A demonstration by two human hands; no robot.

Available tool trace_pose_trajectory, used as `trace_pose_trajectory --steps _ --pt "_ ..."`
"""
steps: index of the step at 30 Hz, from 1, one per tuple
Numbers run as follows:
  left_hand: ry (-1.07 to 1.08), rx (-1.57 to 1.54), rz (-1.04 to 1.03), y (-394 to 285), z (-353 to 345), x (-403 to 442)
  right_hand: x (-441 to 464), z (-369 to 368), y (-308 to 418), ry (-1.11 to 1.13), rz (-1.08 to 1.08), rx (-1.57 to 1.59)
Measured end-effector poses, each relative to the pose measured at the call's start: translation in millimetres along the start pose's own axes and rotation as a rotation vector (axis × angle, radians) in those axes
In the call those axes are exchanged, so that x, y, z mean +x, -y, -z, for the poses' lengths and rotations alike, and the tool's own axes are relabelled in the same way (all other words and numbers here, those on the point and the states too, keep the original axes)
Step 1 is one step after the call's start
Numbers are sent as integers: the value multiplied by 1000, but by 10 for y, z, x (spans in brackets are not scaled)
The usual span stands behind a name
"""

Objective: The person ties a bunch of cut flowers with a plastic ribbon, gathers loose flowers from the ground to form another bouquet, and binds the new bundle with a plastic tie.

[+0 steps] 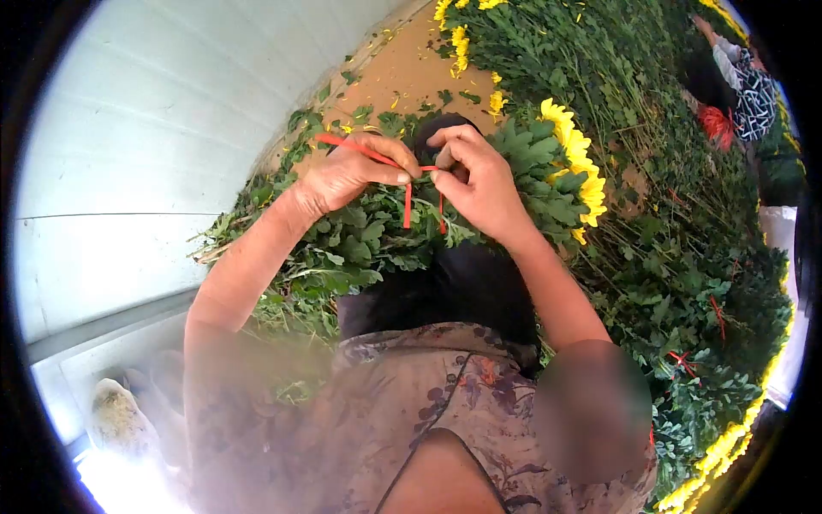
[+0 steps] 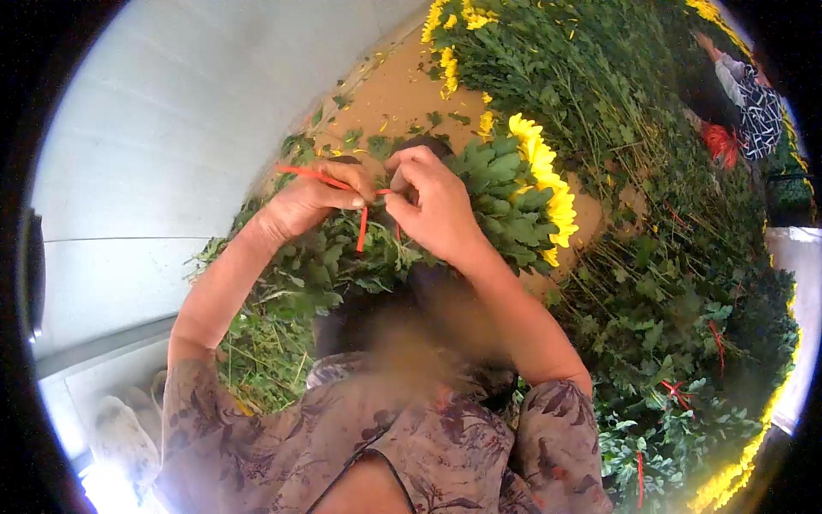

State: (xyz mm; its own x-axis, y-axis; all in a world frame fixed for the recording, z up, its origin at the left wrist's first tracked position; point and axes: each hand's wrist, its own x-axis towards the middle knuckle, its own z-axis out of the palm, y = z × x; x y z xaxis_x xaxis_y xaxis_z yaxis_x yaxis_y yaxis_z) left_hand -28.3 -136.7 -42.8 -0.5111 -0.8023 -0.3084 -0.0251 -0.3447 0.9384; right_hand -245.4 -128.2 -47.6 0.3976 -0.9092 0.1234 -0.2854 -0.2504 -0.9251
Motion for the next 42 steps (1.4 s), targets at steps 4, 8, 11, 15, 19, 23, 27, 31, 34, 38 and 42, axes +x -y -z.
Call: trace_pose_trajectory --steps 4,8,11,15,19,23,27,31,34,38,42 --pt "-305 582 -322 -47 -240 27 17 82 -4 87 98 47" --pt "-506 1094 -775 73 -195 139 66 -9 -9 -30 128 47" --pt "-580 1125 -786 93 -221 112 82 -77 -105 -136 204 -47" --pt "-584 1174 -799 15 -276 73 80 -41 -134 -100 227 -77" --pt "-447 1251 -691 60 -44 -45 -113 112 36 84 319 -179" --pt "-334 1303 -391 -1 -21 -306 -352 74 148 141 429 -269" --pt "-323 420 -203 -129 -174 -139 -178 152 219 137 347 -135" --pt "-222 -287 -1 -143 -334 -17 -165 140 194 337 78 144" --pt "-258 -427 2 216 -165 96 -269 34 20 302 458 -494" --pt "-342 -328 -15 170 -273 -80 -388 21 91 337 316 -282" --pt "-174 130 -78 91 -265 -196 -286 102 282 364 -82 97"
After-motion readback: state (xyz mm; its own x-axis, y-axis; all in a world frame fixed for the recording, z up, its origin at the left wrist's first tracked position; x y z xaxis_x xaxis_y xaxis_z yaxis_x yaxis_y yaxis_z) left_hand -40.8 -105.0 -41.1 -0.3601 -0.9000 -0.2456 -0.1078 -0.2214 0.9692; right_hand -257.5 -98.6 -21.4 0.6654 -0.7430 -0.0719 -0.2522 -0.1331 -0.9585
